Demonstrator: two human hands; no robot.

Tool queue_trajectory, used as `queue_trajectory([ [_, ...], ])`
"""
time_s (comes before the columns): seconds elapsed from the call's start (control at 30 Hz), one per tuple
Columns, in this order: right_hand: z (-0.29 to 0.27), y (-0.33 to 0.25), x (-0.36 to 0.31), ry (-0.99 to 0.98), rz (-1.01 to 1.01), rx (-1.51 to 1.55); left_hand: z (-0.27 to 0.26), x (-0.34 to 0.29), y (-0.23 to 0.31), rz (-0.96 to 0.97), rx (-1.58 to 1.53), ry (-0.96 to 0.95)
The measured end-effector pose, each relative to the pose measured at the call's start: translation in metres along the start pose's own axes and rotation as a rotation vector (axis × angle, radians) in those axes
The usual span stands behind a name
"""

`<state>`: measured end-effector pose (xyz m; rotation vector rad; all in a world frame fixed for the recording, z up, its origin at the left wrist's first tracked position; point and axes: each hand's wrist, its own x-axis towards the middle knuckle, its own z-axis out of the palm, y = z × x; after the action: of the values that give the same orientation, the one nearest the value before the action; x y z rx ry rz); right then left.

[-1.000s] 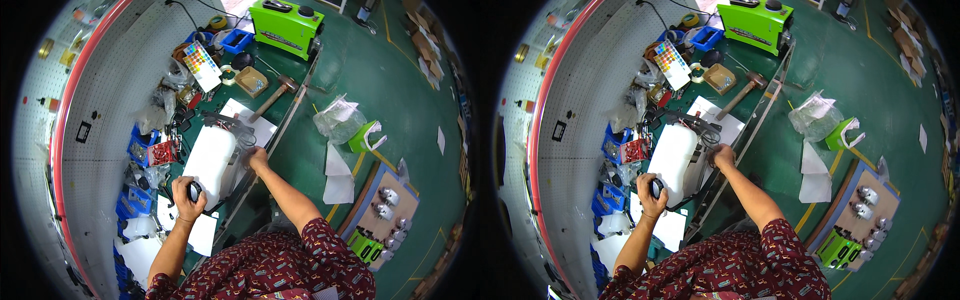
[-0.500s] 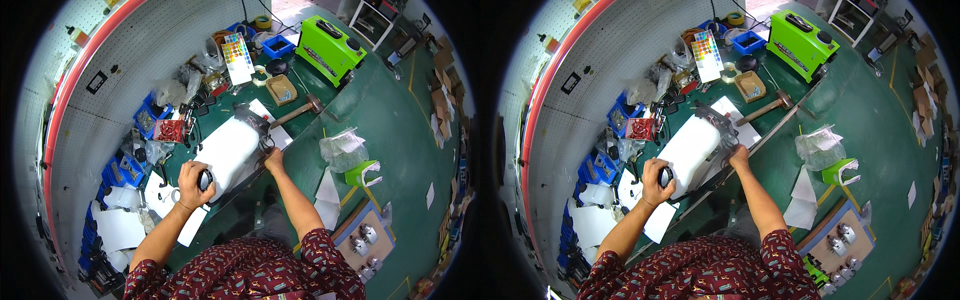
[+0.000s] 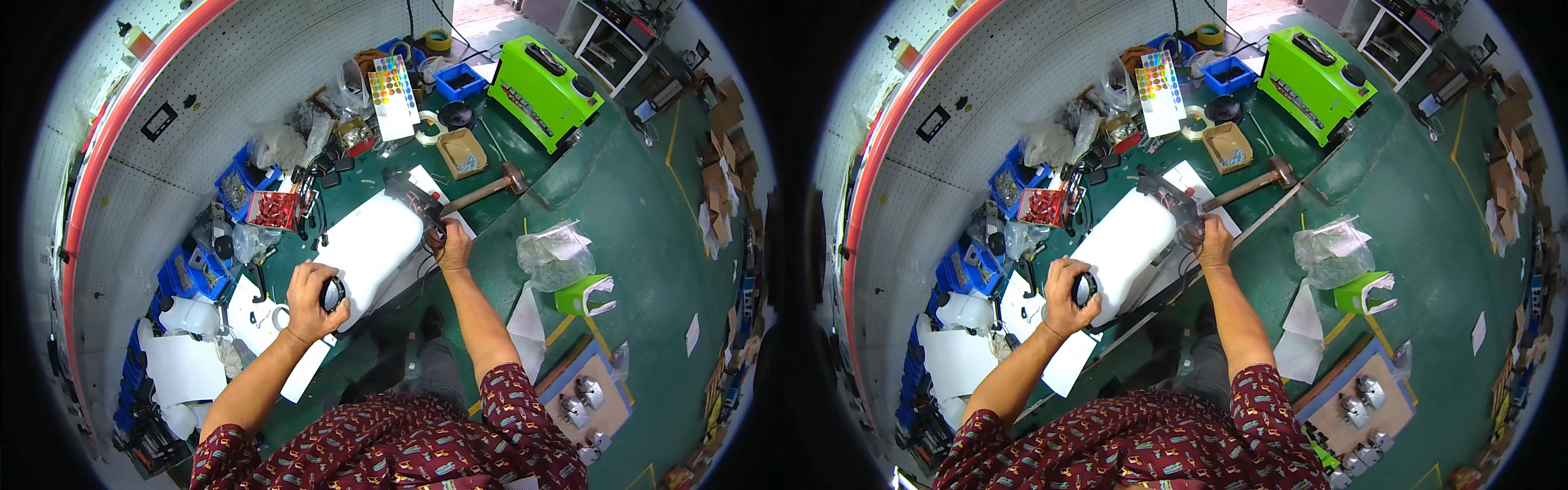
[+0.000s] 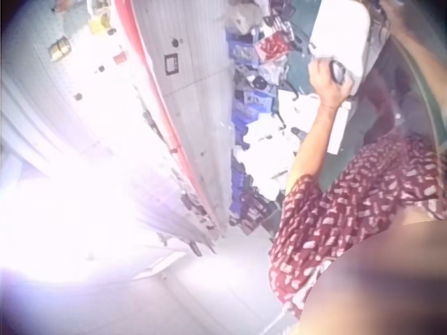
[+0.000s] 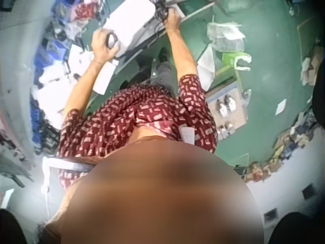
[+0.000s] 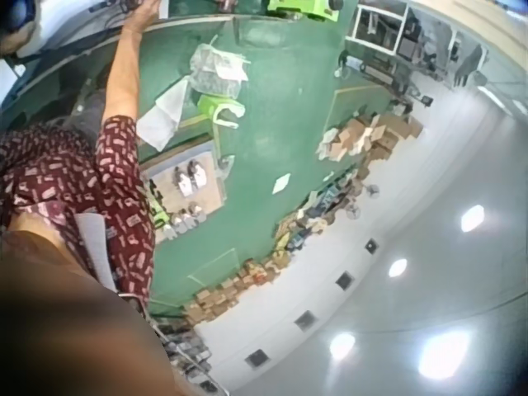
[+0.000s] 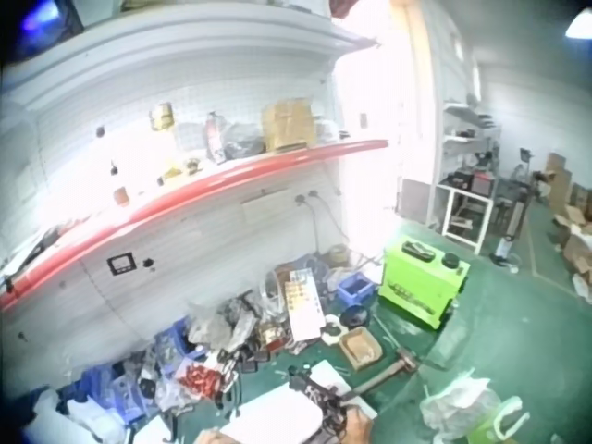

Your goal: The person assembles a small electronic device by connecting wires and securing components with tape. They then use a power drill to fasten screws into a green plastic housing, completing the assembly.

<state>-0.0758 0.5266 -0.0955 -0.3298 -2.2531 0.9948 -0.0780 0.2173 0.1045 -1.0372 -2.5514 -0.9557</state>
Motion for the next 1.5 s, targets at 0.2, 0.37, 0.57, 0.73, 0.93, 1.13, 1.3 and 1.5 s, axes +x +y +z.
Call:
queue_trajectory([
  [0.2,0.016,0.015,-0.009,0.001,-0.011,0.114,0.002,0.000,0.001,0.001,0.042,0.007],
  [0.37,0.010,0.011,-0.003,-0.097,0.038,0.275,0.004,0.000,0.004,-0.037,0.050,0.015],
  [0.57,-0.030,-0.014,-0.014,-0.147,0.881,0.955,-0.005,0.000,0.010,-0.062,0.034,-0.032],
  [0.73,-0.044,-0.029,-0.021,-0.121,0.734,0.735,-0.009,0.000,0.009,-0.088,0.035,-0.136],
  [0.93,-0.035,-0.059,-0.029,-0.045,0.461,0.532,-0.015,0.001,0.014,-0.112,0.091,-0.209],
  [1.13,-0.021,-0.065,-0.027,-0.012,0.382,0.271,-0.016,0.001,0.013,-0.127,0.115,-0.230],
  [1.3,-0.010,-0.072,-0.026,0.025,0.287,0.255,-0.016,-0.001,0.007,-0.129,0.122,-0.239],
  [1.5,-0.005,-0.069,-0.029,0.015,0.489,0.450,-0.016,0.001,0.006,-0.142,0.098,-0.263],
])
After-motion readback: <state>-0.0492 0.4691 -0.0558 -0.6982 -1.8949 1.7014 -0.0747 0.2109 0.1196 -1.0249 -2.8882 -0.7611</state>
